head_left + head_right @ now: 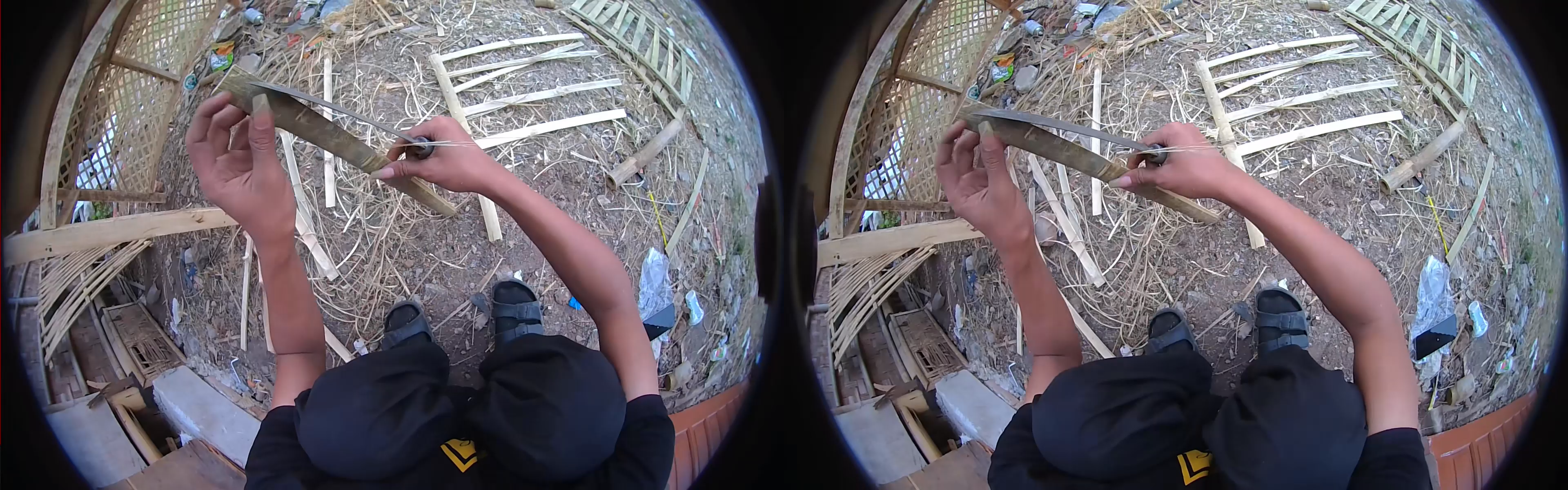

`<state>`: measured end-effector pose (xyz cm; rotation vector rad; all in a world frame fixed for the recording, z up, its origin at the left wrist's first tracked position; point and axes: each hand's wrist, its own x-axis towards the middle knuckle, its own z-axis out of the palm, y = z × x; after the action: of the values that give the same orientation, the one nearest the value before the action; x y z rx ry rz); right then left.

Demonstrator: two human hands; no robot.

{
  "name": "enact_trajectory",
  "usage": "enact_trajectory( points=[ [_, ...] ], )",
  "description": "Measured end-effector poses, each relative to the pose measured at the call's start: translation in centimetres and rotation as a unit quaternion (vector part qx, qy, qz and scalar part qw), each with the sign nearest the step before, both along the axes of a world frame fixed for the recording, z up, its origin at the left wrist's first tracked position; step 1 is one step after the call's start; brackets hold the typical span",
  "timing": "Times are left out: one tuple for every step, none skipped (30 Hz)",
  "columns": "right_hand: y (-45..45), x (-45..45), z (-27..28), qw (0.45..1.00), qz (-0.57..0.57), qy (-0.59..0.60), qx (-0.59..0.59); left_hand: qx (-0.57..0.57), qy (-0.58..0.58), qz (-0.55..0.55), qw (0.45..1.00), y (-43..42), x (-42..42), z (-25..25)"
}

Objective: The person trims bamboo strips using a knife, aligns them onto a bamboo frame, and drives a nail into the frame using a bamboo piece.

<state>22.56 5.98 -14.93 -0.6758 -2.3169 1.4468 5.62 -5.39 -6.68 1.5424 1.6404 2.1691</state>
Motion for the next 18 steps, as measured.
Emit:
enact_trajectory(
  points=[
    [-0.1, 0.2, 0.0, 1.000, -0.002, -0.003, 0.001, 0.045, 0.015, 0.002, 0.999, 0.4, 0.6, 0.1],
    [-0.2, 0.4, 0.2, 1.000, 0.002, 0.017, -0.001, 0.035, 0.005, 0.027, 0.999, 0.5, 1.4, 0.8],
    [-0.3, 0.5, 0.2, 0.999, 0.008, 0.038, -0.005, 0.036, 0.002, 0.028, 0.999, 0.7, 1.5, 1.5],
    [-0.4, 0.5, 0.3, 0.999, -0.011, 0.029, 0.010, 0.023, -0.002, 0.023, 0.999, 1.0, 1.4, 2.2],
    [-0.4, 0.8, 1.1, 1.000, -0.009, 0.027, 0.011, 0.011, -0.005, 0.019, 1.000, 1.2, 1.1, 2.5],
    [-0.2, 1.3, 2.3, 0.998, -0.046, -0.033, -0.038, 0.032, 0.004, 0.028, 0.999, 1.4, 0.3, 2.3],
    [-0.1, 1.7, 2.8, 0.989, -0.082, -0.092, -0.085, 0.032, 0.005, 0.031, 0.999, 1.4, -0.3, 2.8],
    [0.1, 2.6, 1.6, 0.985, -0.117, -0.064, -0.108, 0.039, -0.002, 0.037, 0.999, 1.3, -0.7, 3.7],
    [0.1, 3.6, 1.0, 0.968, -0.172, -0.084, -0.160, 0.048, -0.008, 0.044, 0.998, 1.4, -1.0, 4.3],
    [0.2, 4.8, 0.2, 0.961, -0.201, -0.114, -0.153, 0.074, -0.013, 0.022, 0.997, 1.7, -1.1, 4.6],
    [0.0, 5.9, -0.2, 0.949, -0.250, -0.107, -0.158, 0.075, -0.012, 0.026, 0.997, 1.8, -1.1, 4.3],
    [-0.2, 6.5, -1.0, 0.940, -0.303, -0.074, -0.136, 0.036, -0.016, 0.029, 0.999, 1.8, -1.1, 3.7],
    [-0.4, 6.8, -1.3, 0.941, -0.301, -0.073, -0.134, -0.002, -0.020, 0.028, 0.999, 2.1, -1.1, 3.0],
    [-0.9, 7.1, -0.5, 0.935, -0.331, -0.017, -0.125, 0.018, -0.040, -0.006, 0.999, 2.4, -1.1, 1.9],
    [-1.6, 7.4, 0.6, 0.924, -0.362, 0.036, -0.119, 0.015, -0.041, -0.010, 0.999, 2.5, -1.0, 1.8],
    [-2.8, 7.1, 2.9, 0.933, -0.344, 0.063, -0.085, 0.017, -0.039, 0.001, 0.999, 2.4, -0.9, 1.8],
    [-3.7, 6.8, 3.8, 0.942, -0.319, 0.088, -0.052, 0.020, -0.038, 0.013, 0.999, 2.5, -0.7, 1.7],
    [-4.2, 6.4, 4.3, 0.954, -0.288, 0.080, -0.026, 0.022, -0.041, 0.015, 0.999, 2.7, -0.5, 1.8]
  ],
)
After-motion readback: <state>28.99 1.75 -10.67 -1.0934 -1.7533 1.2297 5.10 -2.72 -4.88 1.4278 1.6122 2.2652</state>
